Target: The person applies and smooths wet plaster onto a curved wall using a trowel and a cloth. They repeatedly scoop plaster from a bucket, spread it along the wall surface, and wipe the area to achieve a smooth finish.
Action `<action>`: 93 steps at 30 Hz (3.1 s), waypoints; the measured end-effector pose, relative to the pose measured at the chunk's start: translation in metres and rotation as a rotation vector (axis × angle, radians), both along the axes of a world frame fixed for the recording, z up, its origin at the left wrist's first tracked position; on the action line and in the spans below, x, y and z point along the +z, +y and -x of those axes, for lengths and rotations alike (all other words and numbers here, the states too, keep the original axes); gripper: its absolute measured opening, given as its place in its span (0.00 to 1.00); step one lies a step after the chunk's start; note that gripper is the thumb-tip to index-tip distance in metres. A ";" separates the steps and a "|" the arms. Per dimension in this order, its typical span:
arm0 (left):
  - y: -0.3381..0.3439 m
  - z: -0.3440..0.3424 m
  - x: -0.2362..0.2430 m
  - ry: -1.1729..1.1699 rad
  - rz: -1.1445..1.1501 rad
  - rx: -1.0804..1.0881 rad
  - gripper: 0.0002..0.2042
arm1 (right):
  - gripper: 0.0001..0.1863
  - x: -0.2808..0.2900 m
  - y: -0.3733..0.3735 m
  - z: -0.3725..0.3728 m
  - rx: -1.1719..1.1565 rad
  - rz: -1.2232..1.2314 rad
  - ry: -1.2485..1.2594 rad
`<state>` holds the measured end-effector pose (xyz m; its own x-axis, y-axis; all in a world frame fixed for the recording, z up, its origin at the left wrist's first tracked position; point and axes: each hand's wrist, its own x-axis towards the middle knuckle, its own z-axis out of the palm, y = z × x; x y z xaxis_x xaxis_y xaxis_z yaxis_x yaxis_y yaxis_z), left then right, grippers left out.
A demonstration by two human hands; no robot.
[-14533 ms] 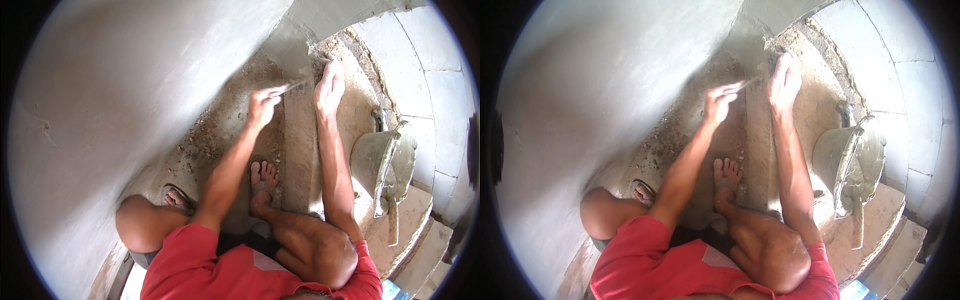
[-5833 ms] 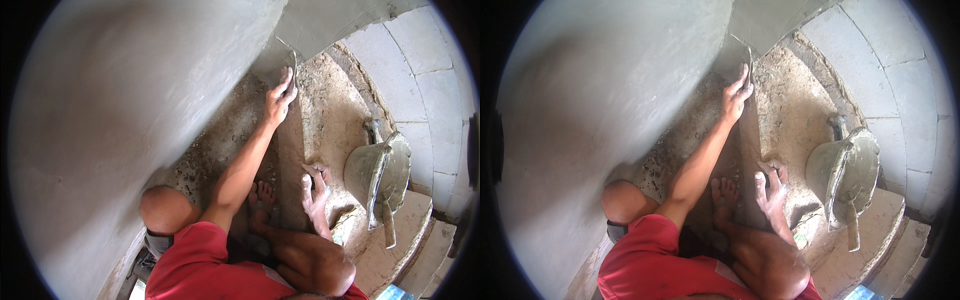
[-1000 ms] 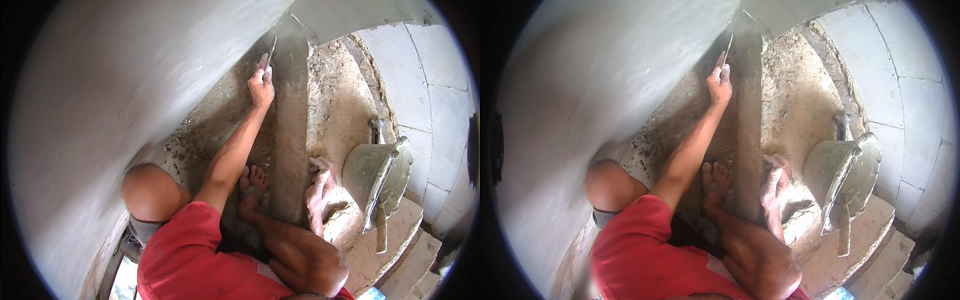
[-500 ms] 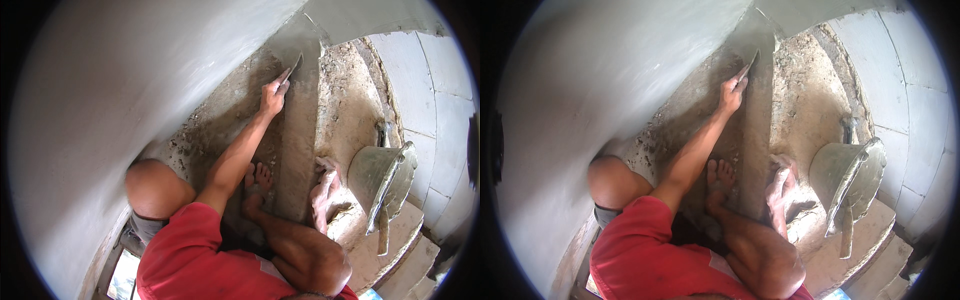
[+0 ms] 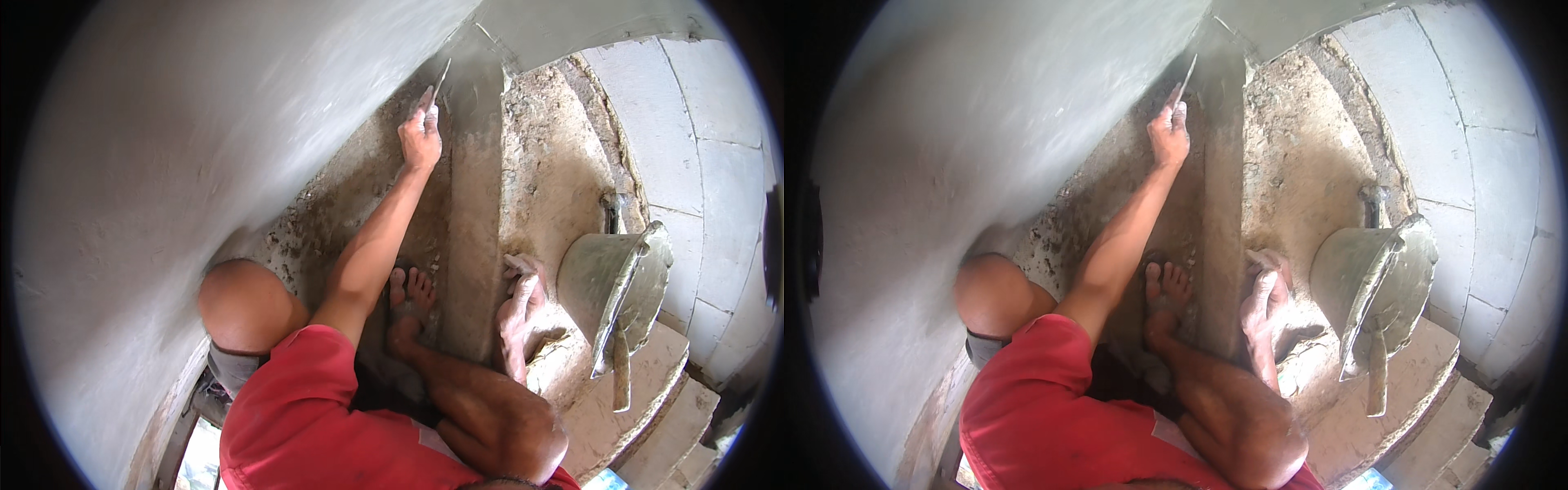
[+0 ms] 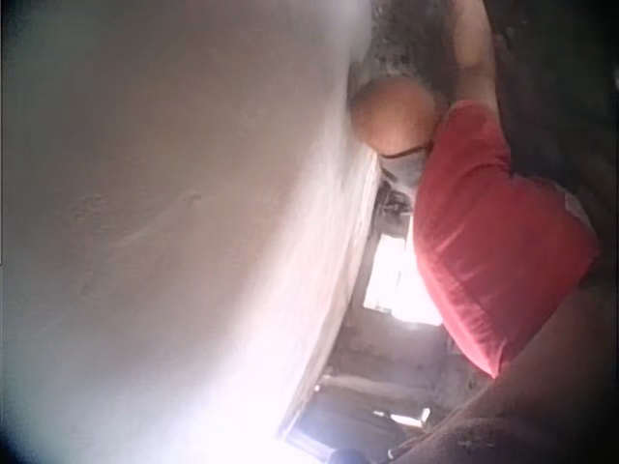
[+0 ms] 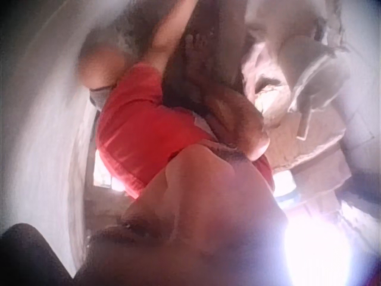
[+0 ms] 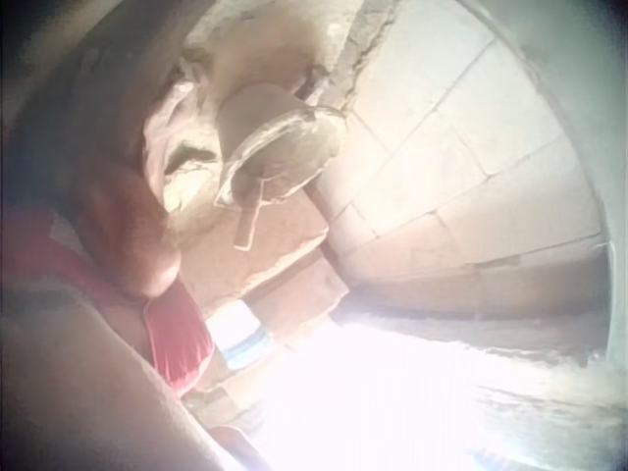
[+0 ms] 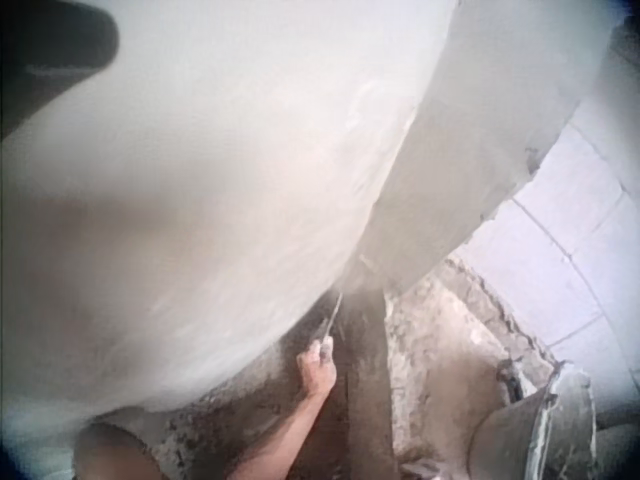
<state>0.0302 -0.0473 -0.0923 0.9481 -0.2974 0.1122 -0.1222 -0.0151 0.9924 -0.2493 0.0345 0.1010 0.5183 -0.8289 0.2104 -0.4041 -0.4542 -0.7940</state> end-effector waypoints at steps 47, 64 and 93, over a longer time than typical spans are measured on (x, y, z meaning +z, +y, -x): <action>0.078 0.012 0.012 0.063 0.193 -0.299 0.15 | 0.31 -0.004 0.000 -0.003 -0.017 -0.005 -0.058; 0.041 0.044 0.003 0.104 -0.027 -0.253 0.16 | 0.31 -0.001 -0.001 -0.003 -0.030 -0.018 -0.055; 0.056 0.047 0.069 -0.120 0.282 -0.021 0.12 | 0.27 -0.002 -0.001 0.000 -0.024 -0.038 -0.070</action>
